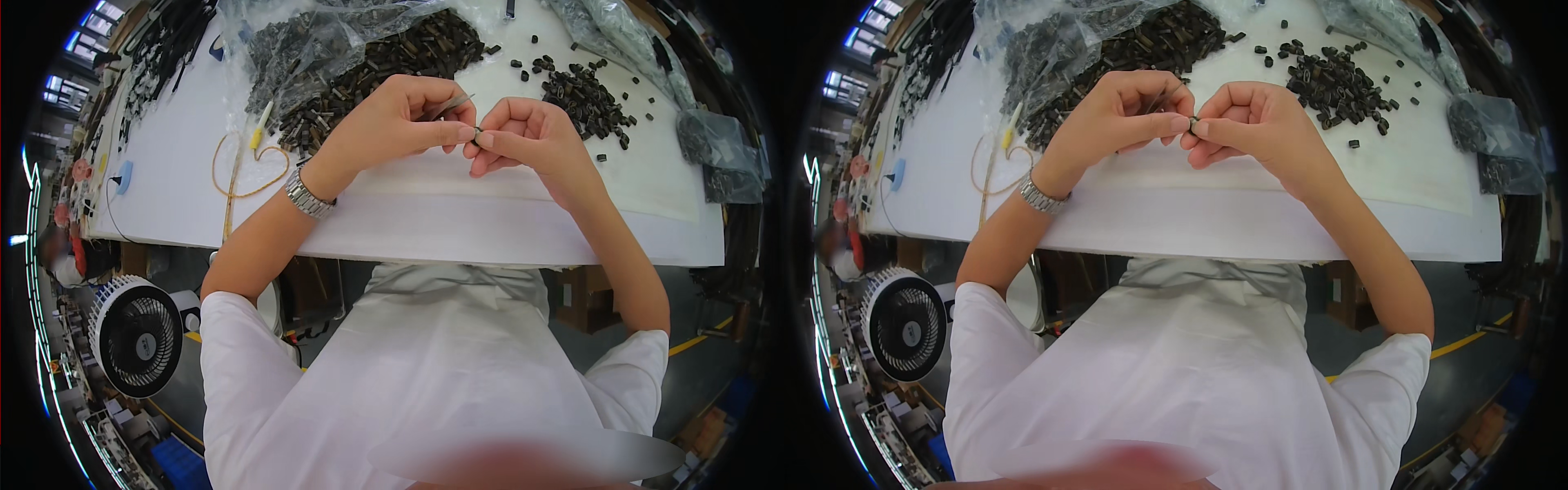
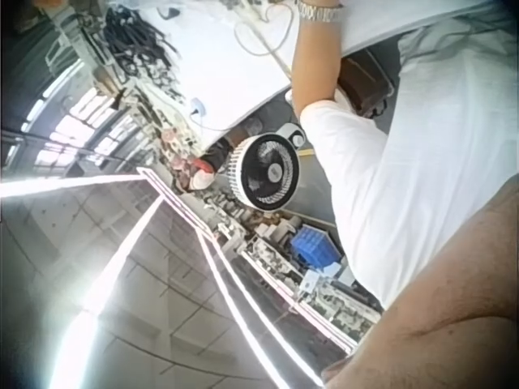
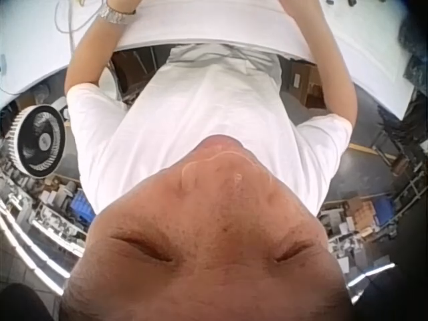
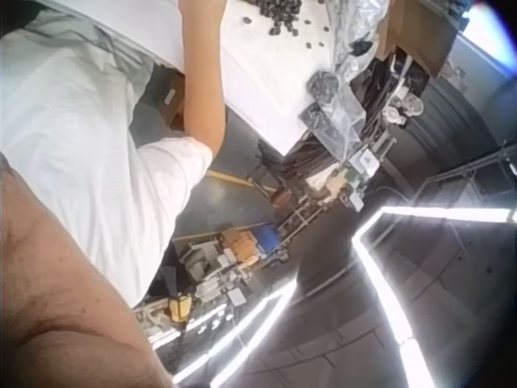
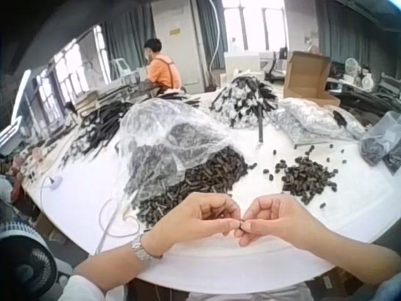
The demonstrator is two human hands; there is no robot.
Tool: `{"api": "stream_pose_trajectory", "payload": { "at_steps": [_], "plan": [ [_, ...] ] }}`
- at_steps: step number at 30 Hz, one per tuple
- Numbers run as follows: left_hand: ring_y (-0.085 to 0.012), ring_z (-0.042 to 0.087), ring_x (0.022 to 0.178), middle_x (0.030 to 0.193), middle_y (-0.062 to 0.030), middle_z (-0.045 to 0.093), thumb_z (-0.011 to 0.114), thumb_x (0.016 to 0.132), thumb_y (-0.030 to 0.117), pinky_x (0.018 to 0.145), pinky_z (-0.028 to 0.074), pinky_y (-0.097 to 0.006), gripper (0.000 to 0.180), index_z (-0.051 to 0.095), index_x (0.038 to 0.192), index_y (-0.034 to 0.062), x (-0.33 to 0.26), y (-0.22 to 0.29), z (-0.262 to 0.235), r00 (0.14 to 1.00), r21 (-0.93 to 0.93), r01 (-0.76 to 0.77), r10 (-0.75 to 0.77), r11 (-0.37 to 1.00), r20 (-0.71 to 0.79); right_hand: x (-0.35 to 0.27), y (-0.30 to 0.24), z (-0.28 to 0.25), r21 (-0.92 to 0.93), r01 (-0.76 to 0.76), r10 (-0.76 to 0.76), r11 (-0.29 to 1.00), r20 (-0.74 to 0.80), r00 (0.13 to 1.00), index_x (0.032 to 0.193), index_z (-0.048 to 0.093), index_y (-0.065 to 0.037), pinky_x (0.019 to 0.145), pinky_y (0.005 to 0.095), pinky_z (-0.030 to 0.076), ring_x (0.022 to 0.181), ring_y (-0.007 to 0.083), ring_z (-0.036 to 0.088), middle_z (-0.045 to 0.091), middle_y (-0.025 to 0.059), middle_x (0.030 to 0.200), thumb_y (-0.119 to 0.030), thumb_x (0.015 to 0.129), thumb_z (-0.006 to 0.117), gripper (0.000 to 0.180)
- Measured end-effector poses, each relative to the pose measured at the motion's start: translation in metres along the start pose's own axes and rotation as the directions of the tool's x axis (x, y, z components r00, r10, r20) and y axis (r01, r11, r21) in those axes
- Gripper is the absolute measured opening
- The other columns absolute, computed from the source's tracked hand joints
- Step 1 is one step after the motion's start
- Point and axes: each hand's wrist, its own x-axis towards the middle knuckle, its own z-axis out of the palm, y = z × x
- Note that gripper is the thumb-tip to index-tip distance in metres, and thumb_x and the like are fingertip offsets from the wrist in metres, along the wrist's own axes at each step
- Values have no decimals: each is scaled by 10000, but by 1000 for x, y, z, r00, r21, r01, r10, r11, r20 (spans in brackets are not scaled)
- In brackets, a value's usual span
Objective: Inserting small metal pins into leather or plastic caps using tweezers.
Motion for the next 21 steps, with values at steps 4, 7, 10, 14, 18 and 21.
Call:
{"api": "stream_pose_trajectory", "payload": {
  "at_steps": [4,7,10,14,18,21],
  "plan": [
    [16,456,541,752,18,655,776,933,203,467,274,-177,180,709,990,46,-2,-5,0,997,-154,34,-23,987,74,-8,-6,11,-106,33,-34,994,-12,999,1005,684,17,781,294,620,802,171,768,785,148,915,-94,957,720,127],
    [7,477,535,756,13,663,766,925,169,464,292,-174,149,693,975,49,0,-3,-1,991,-153,75,-57,985,119,-11,-3,20,-246,57,-79,968,-80,994,970,673,23,730,262,593,763,142,753,782,124,867,-80,937,712,114],
    [-4,504,530,757,11,672,758,916,147,460,304,-175,127,687,962,53,2,-3,-1,991,-104,56,-42,993,129,-12,-1,24,-299,55,-104,953,-150,983,958,670,24,709,245,578,750,127,747,774,104,831,-64,919,705,102],
    [-18,539,531,734,8,668,756,891,123,463,326,-187,112,673,916,52,4,-4,0,991,-71,43,-33,997,131,-14,-6,29,-283,29,-81,959,-171,982,954,671,27,707,252,584,766,132,751,772,106,846,-65,929,699,99],
    [-32,540,526,707,5,653,737,847,87,468,347,-204,96,651,844,43,2,-4,6,996,-31,43,-41,999,83,-16,1,33,-267,26,-79,963,-188,979,968,668,41,727,261,591,774,142,753,774,119,875,-40,948,678,84],
    [-39,543,536,713,-5,652,717,820,80,472,362,-215,102,625,789,48,1,-3,17,992,168,38,-17,985,-124,-7,11,36,-332,113,-191,936,-213,958,992,662,46,747,259,594,779,142,756,776,116,886,-25,967,668,75]
  ]
}}
